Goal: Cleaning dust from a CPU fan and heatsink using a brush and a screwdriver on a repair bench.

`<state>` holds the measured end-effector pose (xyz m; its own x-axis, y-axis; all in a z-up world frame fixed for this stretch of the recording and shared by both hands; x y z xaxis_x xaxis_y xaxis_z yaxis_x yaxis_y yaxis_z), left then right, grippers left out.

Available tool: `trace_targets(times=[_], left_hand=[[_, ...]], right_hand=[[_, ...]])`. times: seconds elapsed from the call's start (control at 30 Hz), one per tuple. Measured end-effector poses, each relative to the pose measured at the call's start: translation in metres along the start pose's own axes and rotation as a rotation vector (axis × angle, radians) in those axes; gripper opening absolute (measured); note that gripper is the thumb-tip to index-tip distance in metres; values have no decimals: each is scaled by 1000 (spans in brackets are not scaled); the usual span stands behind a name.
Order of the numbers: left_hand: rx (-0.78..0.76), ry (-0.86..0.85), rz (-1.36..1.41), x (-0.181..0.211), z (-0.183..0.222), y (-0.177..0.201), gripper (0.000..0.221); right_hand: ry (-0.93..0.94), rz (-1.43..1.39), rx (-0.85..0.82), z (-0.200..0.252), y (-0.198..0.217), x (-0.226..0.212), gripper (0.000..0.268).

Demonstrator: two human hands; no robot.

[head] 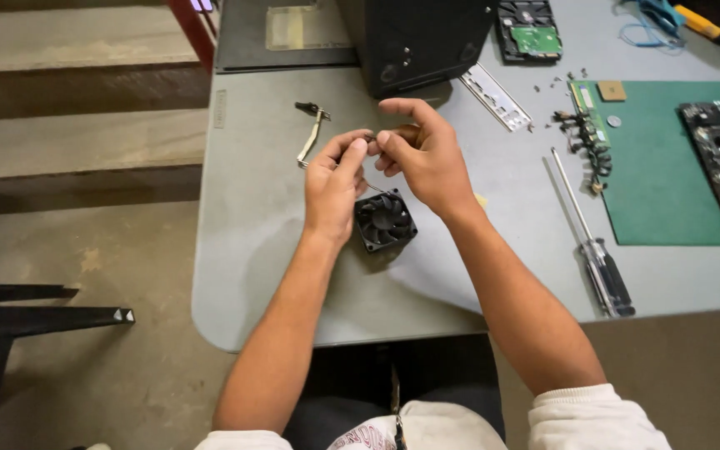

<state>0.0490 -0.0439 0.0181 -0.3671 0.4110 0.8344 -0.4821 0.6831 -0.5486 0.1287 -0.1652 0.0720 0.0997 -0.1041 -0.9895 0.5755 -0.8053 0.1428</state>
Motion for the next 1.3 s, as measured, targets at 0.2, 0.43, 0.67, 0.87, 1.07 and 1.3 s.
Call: trace_targets(times=[0.2, 0.43, 0.67, 0.87, 1.07, 1.3], left_hand=[[-179, -218, -249, 7, -1, -5, 17], [-388, -270, -473, 27, 3, 5, 13], [-494, -180, -583, 37, 21, -8, 15], [-572, -272, -569, 33, 15, -42, 17], [-646, -519, -630, 27, 16, -39, 8], [-683, -610, -736, 33, 21, -30, 5]], right_hand=[[-40, -137, -39, 25, 14, 6, 43], [-85, 832, 355, 137, 155, 44, 47], [-617, 1146, 534, 276, 253, 121, 70], [-223, 896, 686, 298, 260, 72, 50], [88, 245, 582, 235, 334, 64, 55], [263, 176, 562, 145, 240, -39, 78]])
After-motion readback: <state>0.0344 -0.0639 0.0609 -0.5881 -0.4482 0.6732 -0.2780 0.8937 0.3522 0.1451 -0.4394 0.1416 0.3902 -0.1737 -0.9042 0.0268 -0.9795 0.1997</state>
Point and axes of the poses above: each hand's wrist, its own z-axis away from the middle knuckle, its own y-axis out of the back of the hand, x = y × z, the point moved 6 cm from there along -z, towards the middle knuckle, and after that the axes turned 11 degrees about -y, right-handed, at the moved point
